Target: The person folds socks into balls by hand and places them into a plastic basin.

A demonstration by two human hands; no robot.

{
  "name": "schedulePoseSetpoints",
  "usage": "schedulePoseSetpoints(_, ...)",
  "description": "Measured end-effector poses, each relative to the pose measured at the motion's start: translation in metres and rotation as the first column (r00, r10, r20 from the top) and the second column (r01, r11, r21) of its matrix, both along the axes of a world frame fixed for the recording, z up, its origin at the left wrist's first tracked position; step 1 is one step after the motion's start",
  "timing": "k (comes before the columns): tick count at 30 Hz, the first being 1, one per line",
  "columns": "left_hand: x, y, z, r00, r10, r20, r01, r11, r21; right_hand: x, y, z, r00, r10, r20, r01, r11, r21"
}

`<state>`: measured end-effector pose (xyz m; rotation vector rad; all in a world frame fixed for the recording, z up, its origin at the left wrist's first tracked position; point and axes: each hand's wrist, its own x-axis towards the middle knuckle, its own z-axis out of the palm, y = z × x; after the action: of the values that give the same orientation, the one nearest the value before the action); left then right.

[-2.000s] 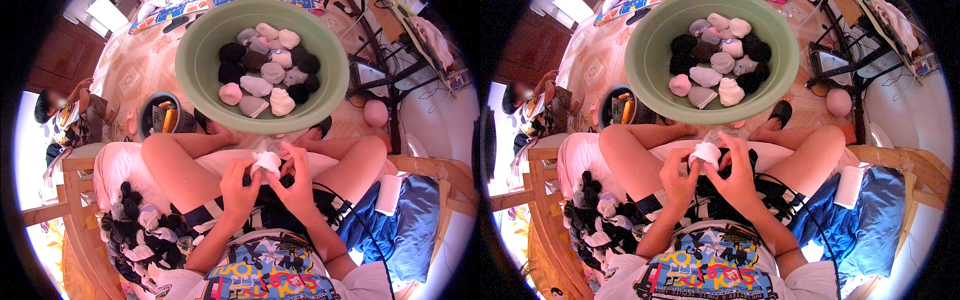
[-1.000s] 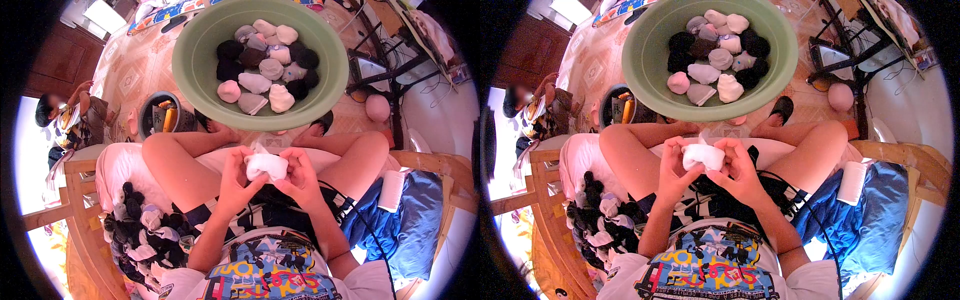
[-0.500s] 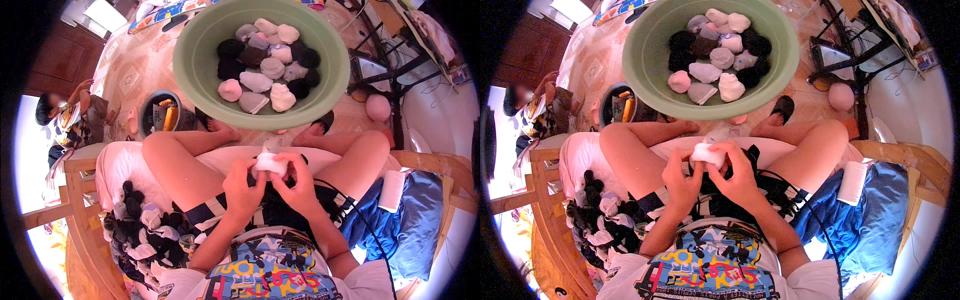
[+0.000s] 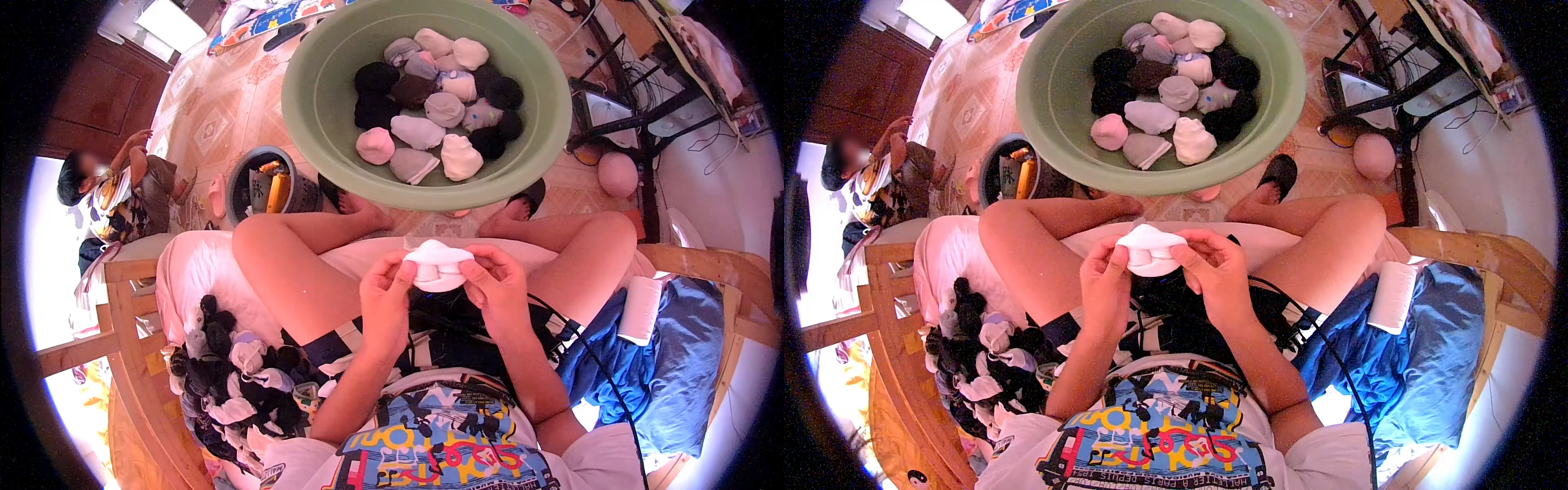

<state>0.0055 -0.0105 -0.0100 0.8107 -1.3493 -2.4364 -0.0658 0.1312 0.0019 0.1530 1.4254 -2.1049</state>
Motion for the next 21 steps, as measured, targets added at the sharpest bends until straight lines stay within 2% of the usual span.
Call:
schedulePoseSetpoints(1, -0.001, 0.000, 0.000, 0.996, 0.016, -0.084, 0.010, 0.955, 0.297, -0.002, 0.002, -0.004, 0.988, 0.030, 0.153, -0.002, 0.984, -0.176)
schedulePoseSetpoints(2, -0.001, -0.002, -0.002, 0.996, 0.016, -0.084, 0.010, 0.955, 0.297, -0.004, 0.004, -0.007, 0.988, 0.030, 0.152, -0.003, 0.984, -0.177)
schedulePoseSetpoints(4, 0.001, -0.009, -0.003, 0.976, -0.045, -0.211, 0.166, 0.785, 0.597, -0.007, 0.007, -0.011, 0.941, 0.123, 0.317, 0.077, 0.830, -0.553)
schedulePoseSetpoints(8, 0.002, -0.015, 0.012, 0.962, -0.148, -0.231, 0.262, 0.746, 0.612, -0.008, 0.010, -0.006, 0.895, 0.250, 0.370, 0.041, 0.779, -0.625)
schedulePoseSetpoints(10, 0.002, -0.016, 0.017, 0.938, -0.202, -0.282, 0.328, 0.777, 0.537, -0.007, 0.011, -0.004, 0.938, 0.238, 0.252, -0.065, 0.836, -0.546)
schedulePoseSetpoints(11, 0.002, -0.015, 0.018, 0.938, -0.202, -0.281, 0.328, 0.777, 0.537, -0.007, 0.011, -0.003, 0.938, 0.237, 0.252, -0.065, 0.836, -0.545)
schedulePoseSetpoints(12, 0.001, -0.014, 0.020, 0.939, -0.247, -0.238, 0.317, 0.892, 0.323, -0.007, 0.012, -0.002, 0.966, 0.207, 0.155, -0.112, 0.876, -0.469)
schedulePoseSetpoints(13, 0.001, -0.012, 0.020, 0.942, -0.281, -0.185, 0.301, 0.950, 0.089, -0.006, 0.012, -0.001, 0.982, 0.183, 0.054, -0.149, 0.911, -0.384)
schedulePoseSetpoints(14, 0.000, -0.010, 0.019, 0.941, -0.283, -0.185, 0.303, 0.949, 0.090, -0.007, 0.013, 0.001, 0.982, 0.181, 0.054, -0.147, 0.912, -0.383)
schedulePoseSetpoints(16, -0.001, -0.007, 0.015, 0.973, -0.225, -0.055, 0.199, 0.934, -0.296, -0.009, 0.013, 0.006, 0.974, 0.224, -0.034, -0.223, 0.925, -0.307)
schedulePoseSetpoints(17, -0.001, -0.005, 0.014, 0.973, -0.225, -0.055, 0.199, 0.934, -0.297, -0.009, 0.012, 0.007, 0.974, 0.224, -0.034, -0.224, 0.925, -0.307)
schedulePoseSetpoints(19, -0.001, 0.000, 0.013, 0.990, -0.143, 0.013, 0.125, 0.814, -0.568, -0.009, 0.009, 0.008, 0.973, 0.201, -0.115, -0.224, 0.940, -0.256)
schedulePoseSetpoints(20, -0.003, 0.003, 0.013, 0.990, -0.141, 0.013, 0.124, 0.814, -0.568, -0.008, 0.008, 0.007, 0.973, 0.202, -0.115, -0.226, 0.940, -0.256)
schedulePoseSetpoints(21, -0.005, 0.006, 0.013, 0.994, -0.098, -0.050, 0.053, 0.826, -0.562, -0.007, 0.007, 0.005, 0.966, 0.203, -0.160, -0.236, 0.944, -0.230)
